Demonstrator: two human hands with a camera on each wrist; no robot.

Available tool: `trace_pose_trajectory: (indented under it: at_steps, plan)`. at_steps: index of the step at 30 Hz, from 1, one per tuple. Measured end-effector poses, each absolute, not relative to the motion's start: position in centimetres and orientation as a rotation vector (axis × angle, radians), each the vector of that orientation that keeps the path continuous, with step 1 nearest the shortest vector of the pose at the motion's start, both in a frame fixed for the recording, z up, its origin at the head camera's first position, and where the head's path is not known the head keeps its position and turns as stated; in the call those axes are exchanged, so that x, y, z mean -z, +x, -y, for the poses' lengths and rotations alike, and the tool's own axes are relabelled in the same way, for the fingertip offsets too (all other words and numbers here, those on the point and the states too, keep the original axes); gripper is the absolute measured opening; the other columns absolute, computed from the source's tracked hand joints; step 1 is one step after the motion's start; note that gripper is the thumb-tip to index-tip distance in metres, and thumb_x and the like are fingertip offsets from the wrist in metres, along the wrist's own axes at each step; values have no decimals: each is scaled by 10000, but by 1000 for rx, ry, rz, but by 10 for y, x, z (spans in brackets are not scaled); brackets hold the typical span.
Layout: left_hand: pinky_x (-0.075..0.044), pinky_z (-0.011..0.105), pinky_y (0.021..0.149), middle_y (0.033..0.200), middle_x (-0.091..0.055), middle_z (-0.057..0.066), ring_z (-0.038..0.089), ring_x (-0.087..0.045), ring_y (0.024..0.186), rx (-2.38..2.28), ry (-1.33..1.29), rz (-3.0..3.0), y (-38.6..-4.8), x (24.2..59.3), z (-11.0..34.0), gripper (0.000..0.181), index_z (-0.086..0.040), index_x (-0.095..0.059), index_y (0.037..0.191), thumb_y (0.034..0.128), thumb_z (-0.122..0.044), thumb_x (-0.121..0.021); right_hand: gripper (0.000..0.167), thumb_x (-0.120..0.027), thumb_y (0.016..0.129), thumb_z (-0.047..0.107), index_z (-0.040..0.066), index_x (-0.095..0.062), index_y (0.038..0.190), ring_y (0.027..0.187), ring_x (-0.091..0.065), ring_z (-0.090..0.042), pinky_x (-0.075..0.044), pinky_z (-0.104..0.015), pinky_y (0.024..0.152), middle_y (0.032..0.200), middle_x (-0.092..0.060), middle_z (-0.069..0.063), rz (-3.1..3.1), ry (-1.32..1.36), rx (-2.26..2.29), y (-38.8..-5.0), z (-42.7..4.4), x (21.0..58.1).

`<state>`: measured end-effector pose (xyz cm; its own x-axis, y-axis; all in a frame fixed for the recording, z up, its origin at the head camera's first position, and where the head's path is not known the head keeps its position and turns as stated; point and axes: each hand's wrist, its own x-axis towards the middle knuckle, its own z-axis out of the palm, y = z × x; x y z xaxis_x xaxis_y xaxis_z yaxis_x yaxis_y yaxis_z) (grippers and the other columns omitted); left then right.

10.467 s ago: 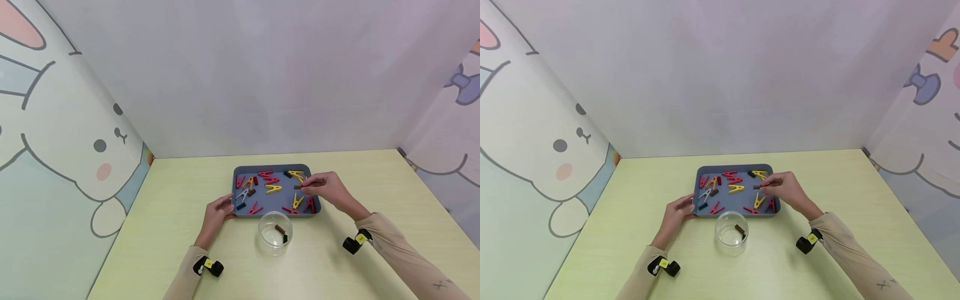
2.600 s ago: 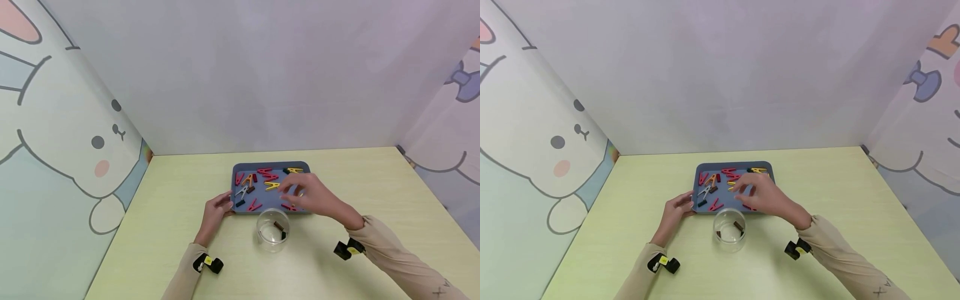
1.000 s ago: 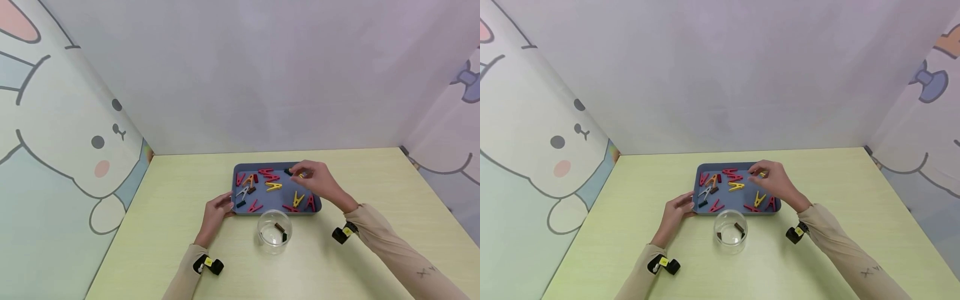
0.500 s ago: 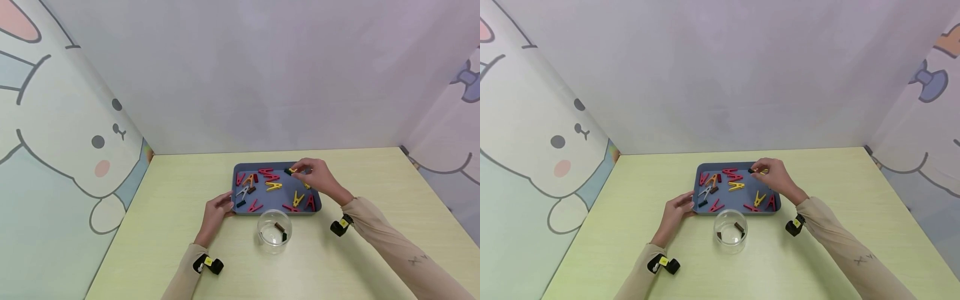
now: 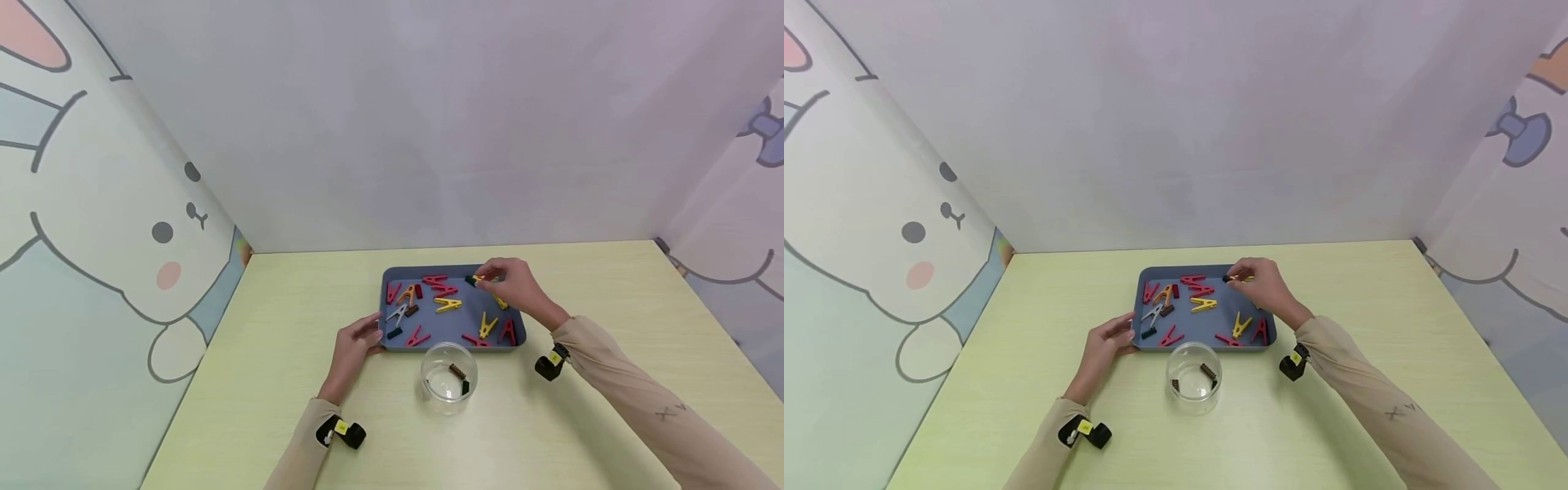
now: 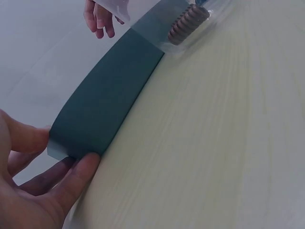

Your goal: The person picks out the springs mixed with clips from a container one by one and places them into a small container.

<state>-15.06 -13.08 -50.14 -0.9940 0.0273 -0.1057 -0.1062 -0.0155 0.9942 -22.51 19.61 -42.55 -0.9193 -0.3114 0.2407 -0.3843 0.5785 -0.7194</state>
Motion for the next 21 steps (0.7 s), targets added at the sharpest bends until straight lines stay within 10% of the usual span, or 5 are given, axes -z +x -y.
trace_pose_trajectory:
  at_steps: [21]
  plan:
    - [-532,502,821,1224,-549,293,400,-564,1089,-2167,-53,-2083,-143,478,131,432,27,-525,1323,894,33,-573,108,-711,819,26,-20,-696,915,808,-645,-262,-558,-414,694,891,-673,-121,2818,573,-1184,-247,-192,439]
